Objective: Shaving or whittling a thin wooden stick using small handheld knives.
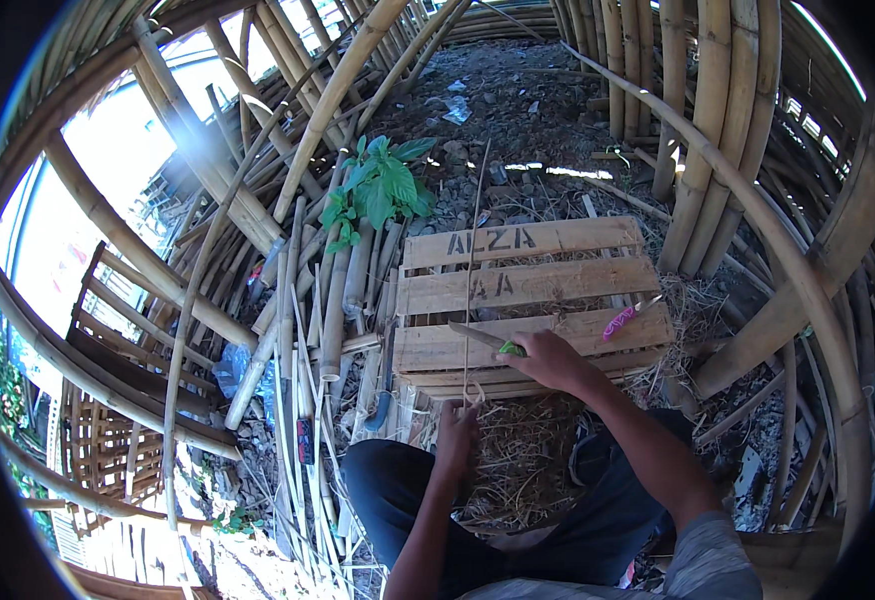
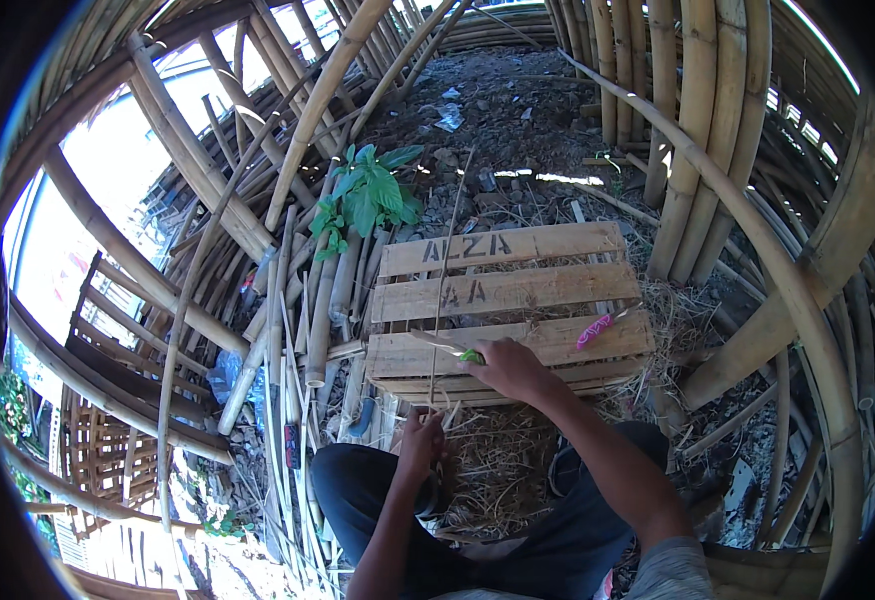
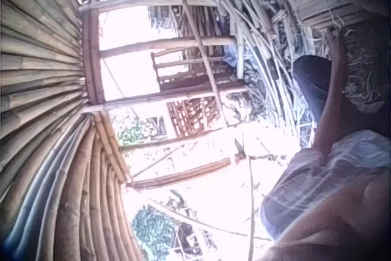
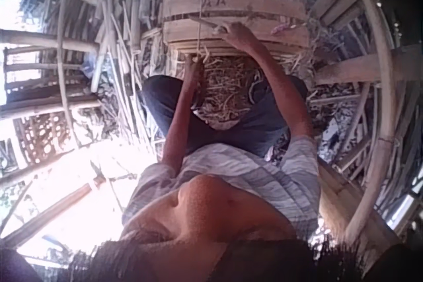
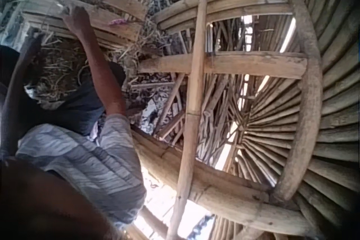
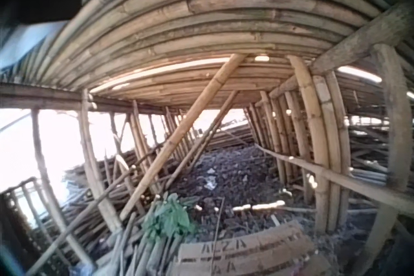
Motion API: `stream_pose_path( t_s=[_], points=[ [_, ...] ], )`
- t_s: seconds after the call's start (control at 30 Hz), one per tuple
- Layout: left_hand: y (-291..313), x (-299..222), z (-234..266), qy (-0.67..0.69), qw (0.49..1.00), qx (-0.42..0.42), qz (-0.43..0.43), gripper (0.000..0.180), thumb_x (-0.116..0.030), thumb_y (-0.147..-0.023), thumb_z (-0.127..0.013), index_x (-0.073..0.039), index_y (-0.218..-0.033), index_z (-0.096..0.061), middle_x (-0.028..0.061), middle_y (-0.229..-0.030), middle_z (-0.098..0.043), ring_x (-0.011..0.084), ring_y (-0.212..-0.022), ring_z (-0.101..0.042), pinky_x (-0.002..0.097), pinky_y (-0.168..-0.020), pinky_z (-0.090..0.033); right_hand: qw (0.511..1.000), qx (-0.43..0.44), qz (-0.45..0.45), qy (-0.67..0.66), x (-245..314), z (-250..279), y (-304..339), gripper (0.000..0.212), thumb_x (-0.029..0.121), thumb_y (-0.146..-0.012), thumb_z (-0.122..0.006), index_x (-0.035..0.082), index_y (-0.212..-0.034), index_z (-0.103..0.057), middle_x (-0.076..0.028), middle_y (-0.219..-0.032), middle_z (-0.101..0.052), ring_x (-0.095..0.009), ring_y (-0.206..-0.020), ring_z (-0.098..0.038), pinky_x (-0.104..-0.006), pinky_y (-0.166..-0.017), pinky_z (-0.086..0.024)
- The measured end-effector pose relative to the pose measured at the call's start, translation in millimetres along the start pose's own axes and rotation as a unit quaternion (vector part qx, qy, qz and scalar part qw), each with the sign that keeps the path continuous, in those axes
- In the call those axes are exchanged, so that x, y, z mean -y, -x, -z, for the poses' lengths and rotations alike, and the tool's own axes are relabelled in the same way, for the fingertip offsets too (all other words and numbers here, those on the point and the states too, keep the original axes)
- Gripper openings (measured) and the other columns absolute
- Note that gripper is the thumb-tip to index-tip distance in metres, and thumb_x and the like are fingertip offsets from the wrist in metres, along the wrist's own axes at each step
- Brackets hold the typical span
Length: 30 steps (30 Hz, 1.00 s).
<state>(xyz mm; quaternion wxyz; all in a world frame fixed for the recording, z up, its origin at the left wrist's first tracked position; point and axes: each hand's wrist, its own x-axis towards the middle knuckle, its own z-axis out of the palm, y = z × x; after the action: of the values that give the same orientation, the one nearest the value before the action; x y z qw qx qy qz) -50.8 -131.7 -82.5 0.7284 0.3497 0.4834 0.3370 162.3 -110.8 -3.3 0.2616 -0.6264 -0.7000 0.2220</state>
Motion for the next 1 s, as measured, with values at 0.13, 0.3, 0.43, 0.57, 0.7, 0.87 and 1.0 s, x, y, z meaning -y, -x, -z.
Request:
stream_pose_path(
  t_s=[0.13,0.3,0.43,0.57,0.7,0.87,1.0],
  points=[
    [1,2,5,-0.164,0.98,-0.04,-0.101,0.02,-0.023,-0.095,-0.044,-0.005,-0.095,-0.053,-0.0011,-0.058,-0.046,0.0069,-0.045,-0.038,0.0211,-0.042,-0.033,1.0,-0.011,-0.006,-0.019,-2,-1,-3,0.045,0.041,-0.084,-0.06,-0.004,-0.084,-0.06,-0.022,-0.065,-0.058,-0.037,-0.064,-0.06,-0.0422,-0.061,-0.046],
    [-2,1,6,-0.025,0.998,0.025,-0.042,0.022,-0.02,-0.096,-0.042,-0.001,-0.097,-0.053,0.0007,-0.057,-0.048,0.0089,-0.04,-0.037,0.0225,-0.042,-0.037,0.998,0.059,-0.008,-0.005,-1,-12,-2,0.051,0.046,-0.086,-0.055,-0.004,-0.081,-0.061,-0.021,-0.064,-0.058,-0.036,-0.063,-0.06,-0.0424,-0.061,-0.045],
    [-8,9,18,0.091,0.991,0.093,0.009,0.023,-0.023,-0.094,-0.045,-0.003,-0.095,-0.057,-0.0023,-0.056,-0.044,0.0057,-0.044,-0.037,0.022,-0.042,-0.033,0.993,0.109,0.052,-0.002,-7,-42,8,0.056,0.051,-0.086,-0.052,-0.004,-0.082,-0.062,-0.02,-0.058,-0.055,-0.033,-0.056,-0.058,-0.0411,-0.059,-0.045],
    [1,-2,8,-0.138,0.989,0.013,-0.051,0.024,-0.02,-0.096,-0.042,-0.002,-0.086,-0.054,-0.0014,-0.054,-0.041,0.0061,-0.042,-0.035,0.0225,-0.041,-0.031,0.997,0.037,-0.021,-0.07,-13,-50,-1,0.056,0.05,-0.086,-0.054,-0.005,-0.074,-0.061,-0.016,-0.055,-0.055,-0.025,-0.057,-0.059,-0.0357,-0.058,-0.047],
    [-3,10,4,-0.178,0.973,-0.069,-0.129,0.025,-0.02,-0.095,-0.045,-0.002,-0.081,-0.054,-0.0012,-0.054,-0.041,0.0064,-0.043,-0.038,0.0239,-0.041,-0.032,0.948,0.056,-0.159,-0.268,-10,-61,-15,0.043,0.039,-0.088,-0.056,-0.004,-0.084,-0.056,-0.015,-0.072,-0.063,-0.02,-0.071,-0.066,-0.0314,-0.06,-0.052],
    [5,17,-18,-0.315,0.905,-0.156,-0.238,0.027,-0.021,-0.092,-0.05,0.003,-0.08,-0.055,0.0093,-0.055,-0.05,0.0177,-0.049,-0.05,0.0367,-0.048,-0.038,0.799,-0.06,-0.097,-0.59,11,-96,-23,0.019,0.008,-0.083,-0.064,-0.001,-0.084,-0.047,-0.014,-0.088,-0.065,-0.017,-0.078,-0.066,-0.0295,-0.065,-0.056],
    [33,-17,-33,-0.35,0.918,-0.101,-0.153,0.025,-0.021,-0.092,-0.053,0.003,-0.096,-0.051,0.0145,-0.072,-0.057,0.026,-0.063,-0.058,0.0375,-0.056,-0.043,0.871,-0.092,-0.076,-0.477,17,-78,-26,0.017,0.002,-0.08,-0.063,-0.002,-0.083,-0.046,-0.015,-0.088,-0.066,-0.017,-0.076,-0.066,-0.0289,-0.065,-0.054]
  ],
)
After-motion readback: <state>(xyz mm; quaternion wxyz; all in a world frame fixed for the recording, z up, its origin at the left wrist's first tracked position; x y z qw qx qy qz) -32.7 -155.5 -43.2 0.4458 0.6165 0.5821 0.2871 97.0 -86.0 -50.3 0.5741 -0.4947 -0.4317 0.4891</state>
